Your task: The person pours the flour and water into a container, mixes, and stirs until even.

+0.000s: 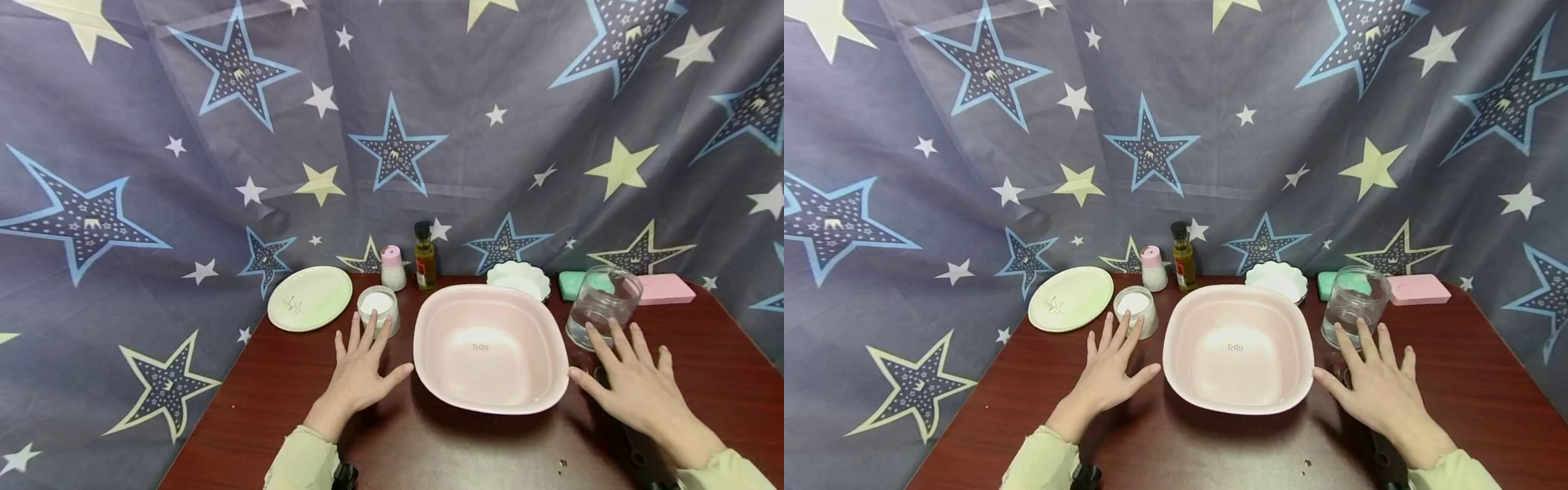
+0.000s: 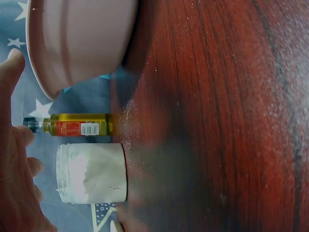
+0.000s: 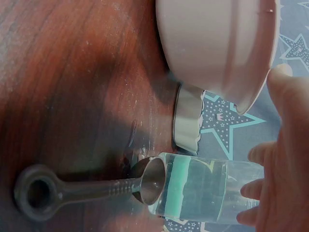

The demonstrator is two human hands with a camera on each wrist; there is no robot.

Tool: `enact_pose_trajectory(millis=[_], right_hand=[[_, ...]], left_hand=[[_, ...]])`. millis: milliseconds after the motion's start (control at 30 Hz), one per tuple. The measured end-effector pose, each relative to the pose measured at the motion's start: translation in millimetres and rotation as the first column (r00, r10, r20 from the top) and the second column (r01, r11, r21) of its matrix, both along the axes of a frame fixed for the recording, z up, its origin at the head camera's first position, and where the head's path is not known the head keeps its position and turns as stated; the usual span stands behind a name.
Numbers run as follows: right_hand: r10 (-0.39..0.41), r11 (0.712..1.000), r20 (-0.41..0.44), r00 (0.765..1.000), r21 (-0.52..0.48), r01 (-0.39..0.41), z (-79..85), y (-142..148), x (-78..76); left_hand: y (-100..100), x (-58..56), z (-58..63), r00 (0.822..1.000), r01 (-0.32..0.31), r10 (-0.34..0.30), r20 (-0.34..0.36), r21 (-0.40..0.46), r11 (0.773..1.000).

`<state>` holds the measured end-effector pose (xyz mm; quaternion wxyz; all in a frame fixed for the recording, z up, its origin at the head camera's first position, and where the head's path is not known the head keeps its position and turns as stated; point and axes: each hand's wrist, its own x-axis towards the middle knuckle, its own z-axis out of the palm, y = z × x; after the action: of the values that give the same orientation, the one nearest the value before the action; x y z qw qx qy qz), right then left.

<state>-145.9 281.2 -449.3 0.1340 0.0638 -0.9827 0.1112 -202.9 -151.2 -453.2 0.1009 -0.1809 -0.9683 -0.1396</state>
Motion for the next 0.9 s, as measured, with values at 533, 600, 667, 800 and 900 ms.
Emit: enact_pose_trajectory(millis=[533,600,667,800,900], right_hand=[[0.033,0.999,-0.014,0.999,-0.020,-0.034,3.6,-0.4,0.0],[0.047,0.998,-0.011,0.999,-0.035,-0.048,2.6,-2.7,0.8],[0.062,0.997,0.002,0.998,-0.055,-0.062,2.0,-6.1,1.6],[0.104,0.988,0.032,0.994,-0.118,-0.100,2.5,-14.6,2.9],[0.143,0.973,0.015,0.990,-0.184,-0.137,2.3,-20.9,3.8]], left_hand=[[-7.8,-19.6,-13.8,0.994,-0.100,0.106,-0.018,0.202,0.974],[-10.8,-26.4,-18.4,0.988,-0.138,0.150,-0.027,0.256,0.957],[-13.4,-34.1,-22.4,0.983,-0.160,0.179,-0.034,0.305,0.939],[-17.1,-51.6,-29.2,0.982,-0.168,0.188,-0.007,0.413,0.895],[-18.4,-64.2,-33.8,0.984,-0.172,0.167,0.055,0.495,0.852]])
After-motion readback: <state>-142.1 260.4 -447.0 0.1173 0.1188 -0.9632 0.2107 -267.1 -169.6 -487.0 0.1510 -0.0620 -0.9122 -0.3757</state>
